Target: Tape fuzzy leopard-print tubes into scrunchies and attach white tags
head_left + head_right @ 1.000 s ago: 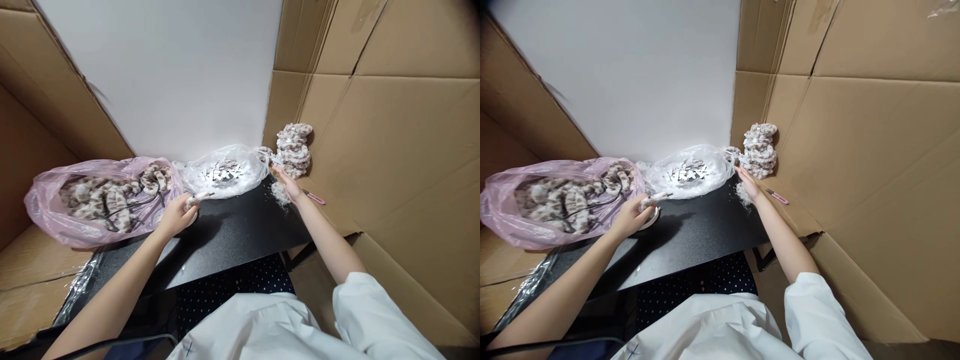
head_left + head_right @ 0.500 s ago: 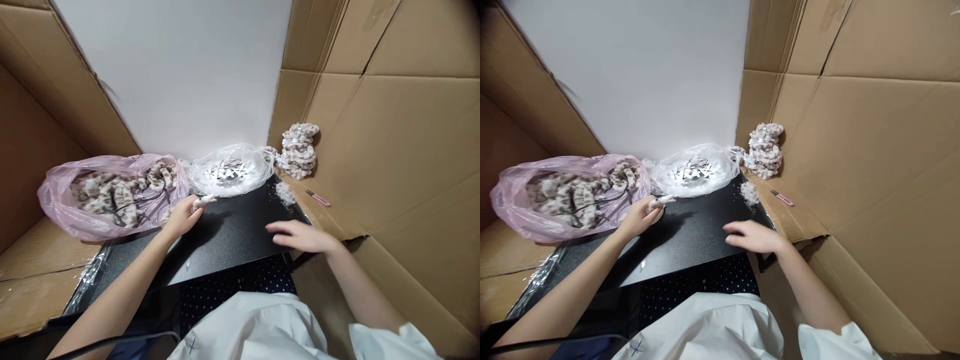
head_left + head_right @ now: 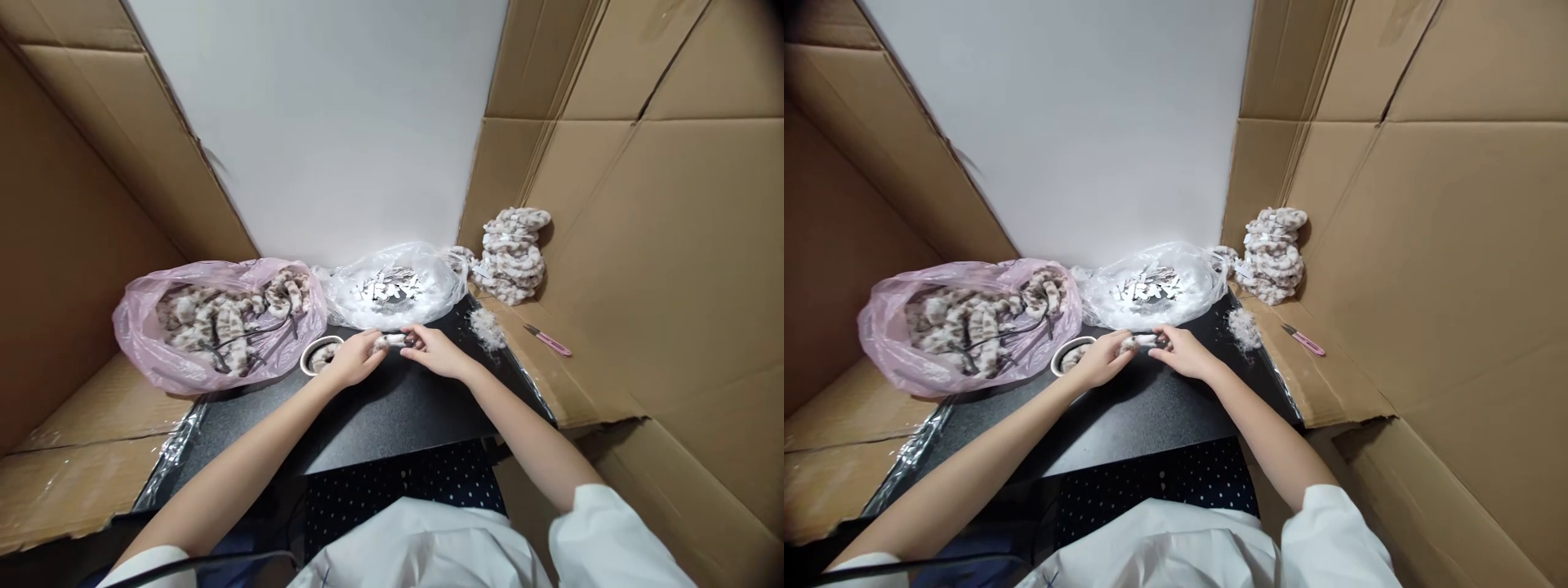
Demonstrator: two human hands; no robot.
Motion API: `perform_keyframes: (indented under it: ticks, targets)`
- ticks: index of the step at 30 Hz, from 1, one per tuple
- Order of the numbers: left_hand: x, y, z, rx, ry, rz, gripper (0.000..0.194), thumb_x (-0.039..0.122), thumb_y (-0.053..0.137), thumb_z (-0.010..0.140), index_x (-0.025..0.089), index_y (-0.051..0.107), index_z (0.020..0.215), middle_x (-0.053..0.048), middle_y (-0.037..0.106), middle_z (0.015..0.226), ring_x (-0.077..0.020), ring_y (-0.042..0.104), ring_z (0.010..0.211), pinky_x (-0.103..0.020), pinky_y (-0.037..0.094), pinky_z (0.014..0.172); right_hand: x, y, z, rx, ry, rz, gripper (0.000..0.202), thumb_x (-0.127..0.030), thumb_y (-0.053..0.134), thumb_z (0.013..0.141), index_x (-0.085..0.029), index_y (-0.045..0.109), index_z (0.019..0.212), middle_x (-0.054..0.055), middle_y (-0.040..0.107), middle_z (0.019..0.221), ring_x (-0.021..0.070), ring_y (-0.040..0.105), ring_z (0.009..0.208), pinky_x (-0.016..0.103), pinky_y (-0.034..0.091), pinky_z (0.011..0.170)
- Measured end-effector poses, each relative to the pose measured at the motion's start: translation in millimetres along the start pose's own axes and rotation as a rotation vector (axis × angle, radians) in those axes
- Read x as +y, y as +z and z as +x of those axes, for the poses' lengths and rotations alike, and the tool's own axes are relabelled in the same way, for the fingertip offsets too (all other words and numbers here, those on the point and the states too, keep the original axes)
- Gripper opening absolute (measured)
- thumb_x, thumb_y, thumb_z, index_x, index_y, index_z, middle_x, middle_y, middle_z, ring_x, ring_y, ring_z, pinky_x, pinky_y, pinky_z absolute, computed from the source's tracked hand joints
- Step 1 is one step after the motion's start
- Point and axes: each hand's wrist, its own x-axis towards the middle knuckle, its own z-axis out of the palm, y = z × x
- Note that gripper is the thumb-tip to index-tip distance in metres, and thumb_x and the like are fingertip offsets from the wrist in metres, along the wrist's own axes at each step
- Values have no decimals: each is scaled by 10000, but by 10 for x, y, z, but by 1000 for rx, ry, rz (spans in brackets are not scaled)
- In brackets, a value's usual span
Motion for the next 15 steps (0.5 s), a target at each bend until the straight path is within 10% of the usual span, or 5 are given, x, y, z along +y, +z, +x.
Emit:
perform_keyframes:
  ticks: [15]
  targets:
    - [-94, 63, -64, -92, 31, -93, 322, 322, 384, 952, 169, 543, 717, -9, 506, 741, -136, 513, 677, -253, 396, 646, 365, 327, 252, 81, -27, 244, 203, -371, 671, 749, -176, 659, 807, 5, 639, 668, 144, 581, 565, 277, 472, 573]
